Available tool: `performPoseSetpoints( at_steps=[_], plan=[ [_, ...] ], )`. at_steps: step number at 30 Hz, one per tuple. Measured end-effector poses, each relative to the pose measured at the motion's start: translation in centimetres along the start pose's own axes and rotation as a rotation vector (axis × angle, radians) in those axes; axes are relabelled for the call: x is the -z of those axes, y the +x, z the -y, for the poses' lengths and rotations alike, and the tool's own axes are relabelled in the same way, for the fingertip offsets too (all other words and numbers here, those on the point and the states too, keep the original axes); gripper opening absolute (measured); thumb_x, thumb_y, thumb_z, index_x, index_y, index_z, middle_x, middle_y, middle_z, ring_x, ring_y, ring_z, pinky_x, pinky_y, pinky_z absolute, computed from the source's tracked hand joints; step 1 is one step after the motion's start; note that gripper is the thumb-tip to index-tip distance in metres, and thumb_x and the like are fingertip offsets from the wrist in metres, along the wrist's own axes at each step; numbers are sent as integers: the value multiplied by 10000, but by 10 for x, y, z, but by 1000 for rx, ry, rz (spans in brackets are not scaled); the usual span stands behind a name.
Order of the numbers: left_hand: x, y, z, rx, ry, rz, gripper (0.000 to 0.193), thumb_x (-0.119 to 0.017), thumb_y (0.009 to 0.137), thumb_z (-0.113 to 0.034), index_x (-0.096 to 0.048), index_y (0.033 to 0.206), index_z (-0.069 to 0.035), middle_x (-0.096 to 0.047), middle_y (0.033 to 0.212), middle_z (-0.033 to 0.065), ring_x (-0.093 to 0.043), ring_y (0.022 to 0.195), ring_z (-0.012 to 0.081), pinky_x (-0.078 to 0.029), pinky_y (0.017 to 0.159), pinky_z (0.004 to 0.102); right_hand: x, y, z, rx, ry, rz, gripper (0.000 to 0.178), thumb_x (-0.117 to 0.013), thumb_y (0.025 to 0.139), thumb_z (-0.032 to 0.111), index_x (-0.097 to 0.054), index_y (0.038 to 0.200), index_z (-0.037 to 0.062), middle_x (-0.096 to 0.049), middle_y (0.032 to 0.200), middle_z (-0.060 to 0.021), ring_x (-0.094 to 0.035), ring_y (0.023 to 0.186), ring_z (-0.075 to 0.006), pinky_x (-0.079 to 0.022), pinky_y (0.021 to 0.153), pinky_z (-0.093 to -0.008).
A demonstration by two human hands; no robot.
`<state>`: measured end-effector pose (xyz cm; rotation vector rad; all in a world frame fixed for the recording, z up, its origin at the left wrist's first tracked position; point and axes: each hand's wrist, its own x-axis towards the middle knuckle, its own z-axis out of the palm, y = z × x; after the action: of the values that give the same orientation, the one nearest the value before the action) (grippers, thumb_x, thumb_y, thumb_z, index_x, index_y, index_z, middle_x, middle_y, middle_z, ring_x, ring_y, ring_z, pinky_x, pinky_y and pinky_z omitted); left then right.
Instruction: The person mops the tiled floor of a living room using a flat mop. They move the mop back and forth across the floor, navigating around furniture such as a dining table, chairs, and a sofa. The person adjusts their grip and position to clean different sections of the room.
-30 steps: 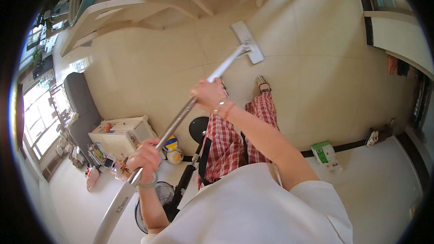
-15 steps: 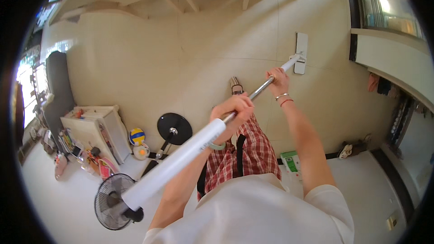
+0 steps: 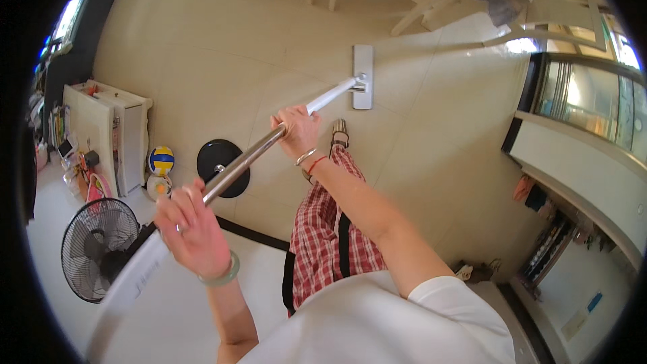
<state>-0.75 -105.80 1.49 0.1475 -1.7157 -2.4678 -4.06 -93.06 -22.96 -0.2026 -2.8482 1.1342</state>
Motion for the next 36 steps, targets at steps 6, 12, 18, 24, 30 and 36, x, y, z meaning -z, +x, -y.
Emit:
performPoseSetpoints(
  at_steps=[6,12,18,24,30,36],
  plan=[
    [8,-39,24,-188,257,142,283,-466,924,-126,-313,688,-102,-390,599,17,-385,554,159,-400,636,369,-17,7,-7,142,183,-94,220,-723,755,202,-534,667,131,-588,748,-9,-594,925,-210,-417,778,-392],
    [41,-31,29,-205,104,182,305,-556,742,-8,-314,570,-80,-370,466,10,-364,409,192,-413,484,331,-19,7,-2,233,132,-21,275,-799,663,166,-527,669,124,-573,736,-6,-598,972,-216,-419,804,-384],
    [115,7,31,-255,7,123,339,-568,851,-149,-354,589,-136,-380,440,-35,-344,395,126,-377,466,283,-59,32,41,301,48,35,303,-803,674,126,-501,692,129,-553,717,-9,-599,942,-230,-405,792,-398],
    [148,21,95,-330,-236,50,321,-637,718,-40,-362,555,-57,-350,459,28,-350,385,187,-406,459,331,-107,62,-16,384,-3,-3,272,-736,704,70,-470,671,119,-504,718,-29,-580,927,-244,-393,826,-395],
    [184,44,187,-346,-410,81,340,-556,908,-219,-413,629,-87,-438,566,-35,-449,626,161,-415,751,380,-143,113,-72,517,-72,34,271,-693,741,29,-437,682,97,-474,715,-53,-573,907,-275,-415,800,-400],
    [170,66,266,-209,-443,-203,337,-624,860,-146,-395,618,-98,-448,507,-7,-456,491,158,-477,615,351,-169,173,-133,662,-126,15,265,-657,776,15,-423,670,80,-464,695,-50,-567,875,-283,-435,758,-373]
  ],
)
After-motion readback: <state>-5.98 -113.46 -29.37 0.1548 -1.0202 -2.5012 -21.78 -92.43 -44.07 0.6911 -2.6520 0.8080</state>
